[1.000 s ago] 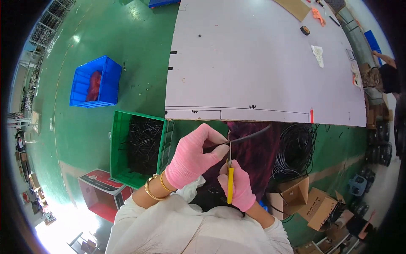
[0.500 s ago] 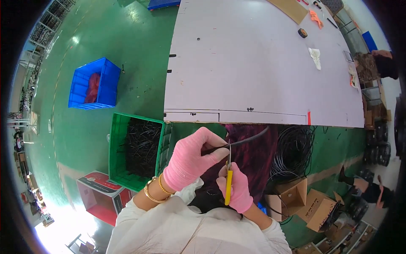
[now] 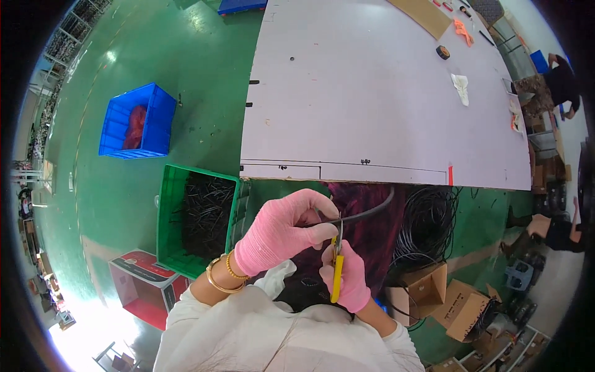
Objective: Cutting black electrical cables to a specific length using a pair of scissors on a workbench.
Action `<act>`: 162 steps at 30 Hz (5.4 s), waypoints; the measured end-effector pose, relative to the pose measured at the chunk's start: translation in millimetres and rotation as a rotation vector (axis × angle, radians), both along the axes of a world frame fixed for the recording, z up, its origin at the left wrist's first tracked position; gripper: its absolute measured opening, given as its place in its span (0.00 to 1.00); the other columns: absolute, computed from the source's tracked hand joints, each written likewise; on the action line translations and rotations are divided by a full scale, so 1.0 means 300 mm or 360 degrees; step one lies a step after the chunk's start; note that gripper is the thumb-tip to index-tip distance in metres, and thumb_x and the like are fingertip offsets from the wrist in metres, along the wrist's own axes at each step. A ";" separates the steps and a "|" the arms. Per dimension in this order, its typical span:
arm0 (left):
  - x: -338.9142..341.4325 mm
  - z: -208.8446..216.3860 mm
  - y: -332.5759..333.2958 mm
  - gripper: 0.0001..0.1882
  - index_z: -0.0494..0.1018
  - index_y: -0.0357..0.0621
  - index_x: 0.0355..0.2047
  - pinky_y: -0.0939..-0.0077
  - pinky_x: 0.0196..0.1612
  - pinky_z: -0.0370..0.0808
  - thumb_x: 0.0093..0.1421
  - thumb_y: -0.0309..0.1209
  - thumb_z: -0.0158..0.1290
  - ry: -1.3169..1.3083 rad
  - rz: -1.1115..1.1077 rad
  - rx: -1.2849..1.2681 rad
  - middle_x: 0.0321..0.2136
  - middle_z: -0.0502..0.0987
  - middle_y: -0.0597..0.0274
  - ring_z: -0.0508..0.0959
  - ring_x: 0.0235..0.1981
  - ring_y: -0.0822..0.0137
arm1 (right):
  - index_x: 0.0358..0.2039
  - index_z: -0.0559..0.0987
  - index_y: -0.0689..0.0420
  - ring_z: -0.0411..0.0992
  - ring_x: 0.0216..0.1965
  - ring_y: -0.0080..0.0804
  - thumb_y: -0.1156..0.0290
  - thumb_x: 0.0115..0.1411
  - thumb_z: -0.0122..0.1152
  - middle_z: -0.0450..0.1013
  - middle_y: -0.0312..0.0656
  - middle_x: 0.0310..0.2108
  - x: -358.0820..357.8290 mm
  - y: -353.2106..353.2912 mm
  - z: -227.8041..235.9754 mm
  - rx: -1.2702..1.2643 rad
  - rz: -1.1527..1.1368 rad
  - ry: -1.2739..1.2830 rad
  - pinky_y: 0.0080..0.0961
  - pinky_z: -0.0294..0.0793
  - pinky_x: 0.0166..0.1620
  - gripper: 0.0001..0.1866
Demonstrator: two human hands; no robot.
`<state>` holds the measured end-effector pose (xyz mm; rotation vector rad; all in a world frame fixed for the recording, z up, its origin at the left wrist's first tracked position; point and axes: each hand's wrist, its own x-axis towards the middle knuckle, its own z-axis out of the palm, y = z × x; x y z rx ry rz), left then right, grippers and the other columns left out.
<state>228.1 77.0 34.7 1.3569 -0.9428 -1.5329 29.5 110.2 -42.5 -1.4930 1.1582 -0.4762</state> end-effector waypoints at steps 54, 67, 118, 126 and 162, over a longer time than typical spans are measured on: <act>-0.177 -0.099 -0.023 0.42 0.46 0.47 0.70 0.82 0.36 0.68 0.53 0.22 0.43 0.0820 0.0101 -0.0543 0.56 0.63 0.51 0.67 0.34 0.74 | 0.35 0.74 0.58 0.69 0.35 0.36 0.79 0.49 0.63 0.71 0.42 0.33 0.073 -0.027 0.098 -0.0923 -0.0015 -0.0474 0.28 0.68 0.39 0.12; -0.210 -0.116 -0.073 0.42 0.55 0.60 0.66 0.65 0.39 0.78 0.51 0.34 0.59 -0.2188 -0.0187 -0.0639 0.50 0.65 0.50 0.75 0.45 0.52 | 0.28 0.72 0.54 0.71 0.27 0.43 0.71 0.46 0.63 0.70 0.39 0.22 0.039 -0.133 0.244 -0.1624 0.0035 0.0289 0.34 0.67 0.37 0.09; 0.028 -0.292 -0.122 0.18 0.76 0.61 0.38 0.70 0.47 0.67 0.43 0.33 0.55 -0.1963 0.0362 -0.1074 0.34 0.69 0.75 0.71 0.39 0.71 | 0.27 0.69 0.59 0.60 0.28 0.42 0.73 0.47 0.72 0.63 0.44 0.25 0.027 -0.565 0.158 -0.1162 0.0654 0.0783 0.34 0.62 0.33 0.17; 0.079 -0.344 -0.085 0.18 0.78 0.62 0.37 0.69 0.49 0.66 0.41 0.33 0.57 -0.1889 0.0518 -0.1052 0.36 0.70 0.75 0.70 0.41 0.71 | 0.31 0.70 0.60 0.62 0.29 0.37 0.76 0.48 0.70 0.64 0.41 0.28 0.037 -0.570 0.122 -0.0911 0.0696 0.0838 0.29 0.64 0.34 0.15; 0.079 -0.363 -0.053 0.16 0.78 0.58 0.37 0.73 0.41 0.67 0.45 0.35 0.54 -0.1833 0.0579 -0.0993 0.35 0.70 0.75 0.70 0.40 0.71 | 0.31 0.73 0.58 0.62 0.29 0.31 0.82 0.46 0.66 0.65 0.38 0.28 0.040 -0.575 0.113 -0.0823 0.0614 0.0881 0.26 0.63 0.33 0.13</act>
